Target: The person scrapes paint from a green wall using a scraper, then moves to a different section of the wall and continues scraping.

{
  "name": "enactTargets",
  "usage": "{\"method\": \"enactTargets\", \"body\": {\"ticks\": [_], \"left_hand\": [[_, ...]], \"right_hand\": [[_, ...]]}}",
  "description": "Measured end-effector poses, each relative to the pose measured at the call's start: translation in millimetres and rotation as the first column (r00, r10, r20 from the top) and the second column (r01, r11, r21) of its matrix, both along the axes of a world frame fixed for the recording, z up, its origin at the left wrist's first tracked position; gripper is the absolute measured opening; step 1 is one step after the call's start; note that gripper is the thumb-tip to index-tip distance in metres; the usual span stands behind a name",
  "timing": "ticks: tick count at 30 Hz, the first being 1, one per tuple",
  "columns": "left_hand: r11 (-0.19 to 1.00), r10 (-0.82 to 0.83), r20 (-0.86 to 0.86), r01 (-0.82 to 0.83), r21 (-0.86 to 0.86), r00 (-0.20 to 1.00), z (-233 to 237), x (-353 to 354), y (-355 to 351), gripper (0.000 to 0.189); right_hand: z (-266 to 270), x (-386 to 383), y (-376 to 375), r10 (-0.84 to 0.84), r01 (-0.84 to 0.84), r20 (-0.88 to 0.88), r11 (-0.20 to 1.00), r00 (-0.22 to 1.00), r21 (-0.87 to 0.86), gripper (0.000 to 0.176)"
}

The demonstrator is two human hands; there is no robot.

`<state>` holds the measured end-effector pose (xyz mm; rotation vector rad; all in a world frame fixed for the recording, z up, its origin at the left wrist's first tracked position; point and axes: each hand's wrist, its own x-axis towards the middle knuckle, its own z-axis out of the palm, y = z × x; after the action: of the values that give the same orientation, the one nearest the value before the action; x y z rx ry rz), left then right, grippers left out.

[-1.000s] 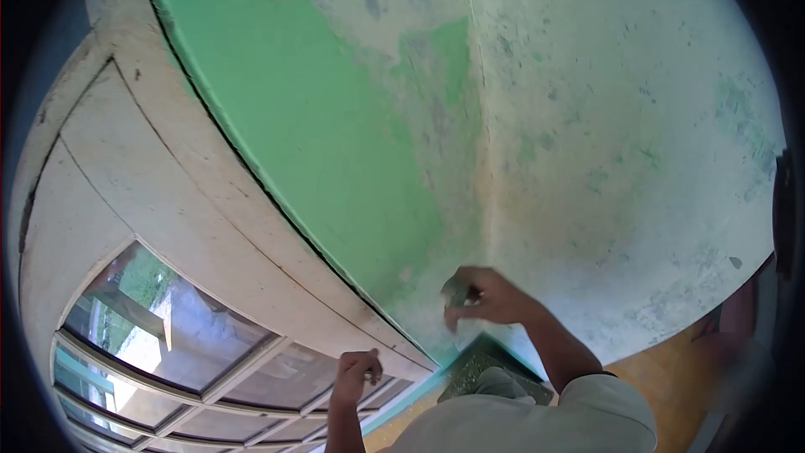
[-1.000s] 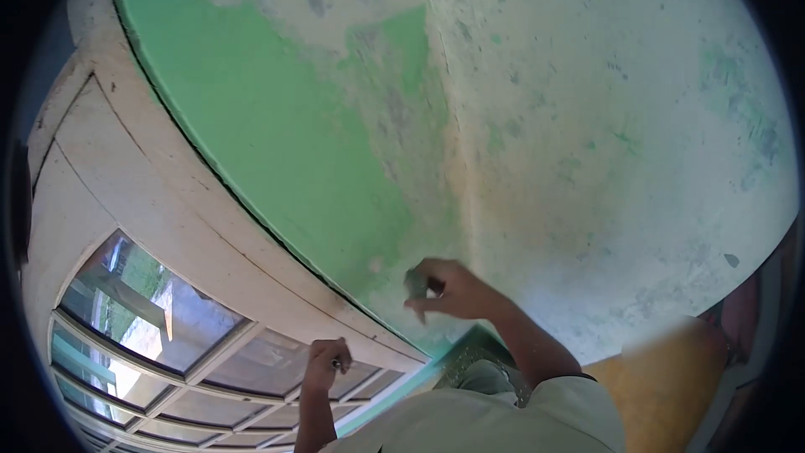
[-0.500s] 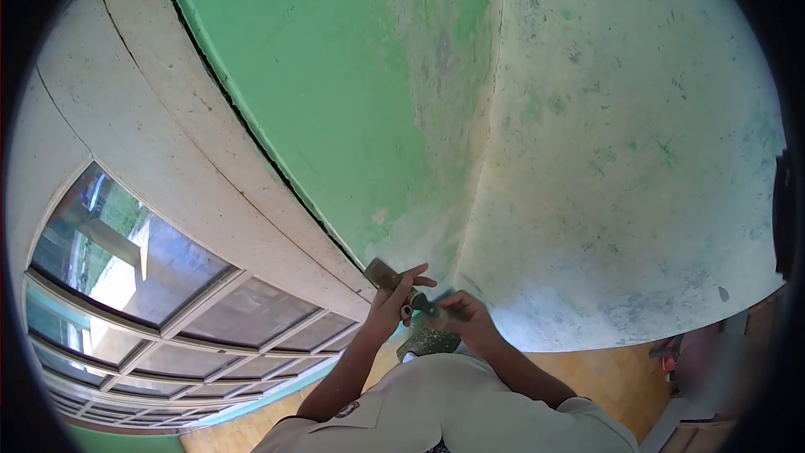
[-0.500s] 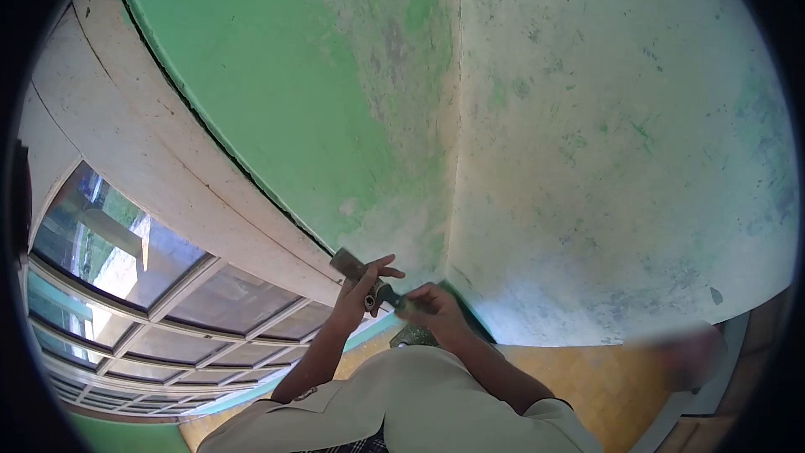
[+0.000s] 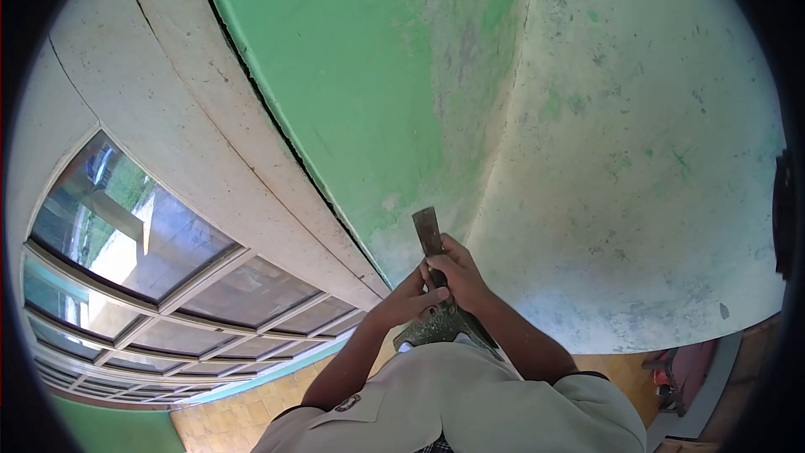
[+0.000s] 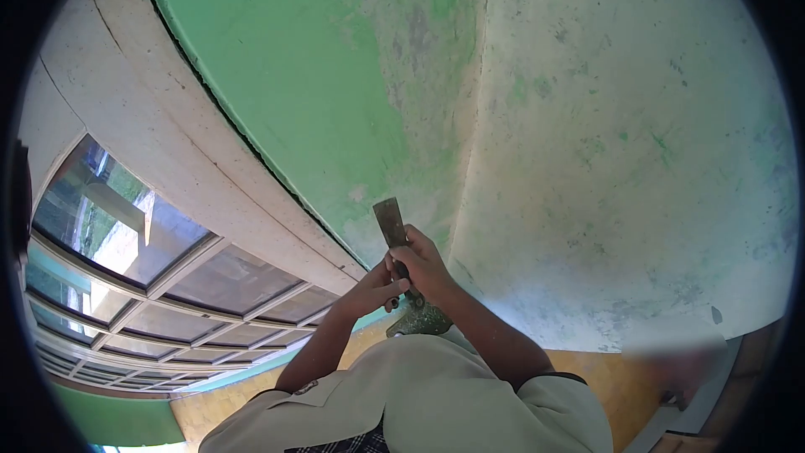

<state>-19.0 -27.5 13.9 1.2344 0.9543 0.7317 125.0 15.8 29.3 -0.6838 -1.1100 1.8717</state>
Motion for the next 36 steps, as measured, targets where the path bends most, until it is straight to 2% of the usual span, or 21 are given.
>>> {"method": "enactTargets", "body": {"ticks": [2,5,8,12,15,18,20,21,22,23,26,27,30,31,32,33,34,36], "left_hand": [[0.994,0.064,0.058,-0.059,-0.089,0.996,-3.4,3.7,5.6,0.062],[0.981,0.168,0.168,-0.148,-0.125,0.971,-0.2,4.1,9.0,0.067],[0.977,0.193,0.208,-0.169,-0.128,0.959,15.2,1.9,16.9,0.066],[0.978,0.186,0.211,-0.161,-0.130,0.960,18.1,1.8,23.8,0.062],[0.950,0.283,0.203,-0.245,-0.192,0.937,7.2,8.7,23.6,0.060],[0.941,0.329,0.213,-0.300,-0.159,0.920,-11.8,17.1,23.8,0.060],[0.834,0.491,0.257,-0.535,0.139,0.832,-34.8,22.3,33.0,0.060],[0.871,0.463,0.200,-0.485,0.078,0.864,-17.2,10.3,41.2,0.059],[0.900,0.429,0.143,-0.435,0.007,0.892,9.6,-5.9,52.2,0.059],[0.910,0.402,0.176,-0.414,0.034,0.899,27.6,-14.7,62.4,0.060],[0.914,0.361,0.210,-0.390,0.116,0.909,61.0,-14.9,64.1,0.060],[0.911,0.376,0.210,-0.402,0.094,0.902,62.1,-11.2,60.1,0.060],[0.929,0.365,0.211,-0.369,-0.019,0.907,35.0,0.4,48.6,0.060],[0.921,0.370,0.239,-0.389,0.033,0.898,12.9,9.2,43.0,0.060],[0.907,0.376,0.272,-0.411,0.087,0.886,-6.1,16.3,35.6,0.061],[0.939,0.334,0.148,-0.315,-0.136,0.931,4.2,12.5,20.8,0.066],[0.939,0.335,0.153,-0.317,-0.130,0.930,-14.3,15.1,20.0,0.066],[0.877,0.436,0.175,-0.461,0.139,0.883,-60.1,21.6,25.0,0.070]], "right_hand": [[15.4,-5.4,6.3,0.016,-0.024,0.122,0.998,0.992,0.063,0.019],[22.1,-9.2,13.8,0.023,-0.032,0.177,0.998,0.984,0.046,0.023],[16.1,-19.3,20.4,-0.037,0.028,0.118,0.997,0.992,0.075,0.023],[12.3,-25.6,25.2,-0.078,0.068,0.122,0.994,0.990,0.081,0.026],[7.0,-27.3,24.9,-0.114,0.105,0.173,0.993,0.978,0.060,0.027],[-1.7,-29.6,25.4,-0.175,0.151,0.216,0.981,0.961,0.120,0.030],[0.4,-36.1,30.6,-0.204,0.167,0.225,0.971,0.953,0.173,0.032],[9.6,-43.2,41.4,-0.203,0.166,0.227,0.971,0.952,0.174,0.032],[26.5,-54.0,58.5,-0.249,0.177,0.209,0.933,0.946,0.314,0.032],[39.7,-61.0,68.1,-0.290,0.183,0.185,0.876,0.939,0.446,0.032],[68.2,-62.3,69.8,-0.217,0.158,0.127,0.918,0.968,0.363,0.033],[73.2,-60.3,65.4,-0.225,0.163,0.144,0.923,0.964,0.350,0.033],[50.9,-46.0,51.8,-0.221,0.161,0.207,0.949,0.953,0.272,0.034],[37.0,-39.9,42.6,-0.226,0.165,0.207,0.947,0.952,0.275,0.034],[19.4,-33.3,31.1,-0.215,0.168,0.251,0.966,0.944,0.194,0.034],[6.6,-29.9,25.5,-0.197,0.171,0.294,0.979,0.935,0.113,0.034],[-1.2,-29.9,25.5,-0.197,0.169,0.295,0.978,0.935,0.120,0.034],[-12.1,-30.6,23.5,-0.185,0.163,0.275,0.981,0.943,0.100,0.034]]}}
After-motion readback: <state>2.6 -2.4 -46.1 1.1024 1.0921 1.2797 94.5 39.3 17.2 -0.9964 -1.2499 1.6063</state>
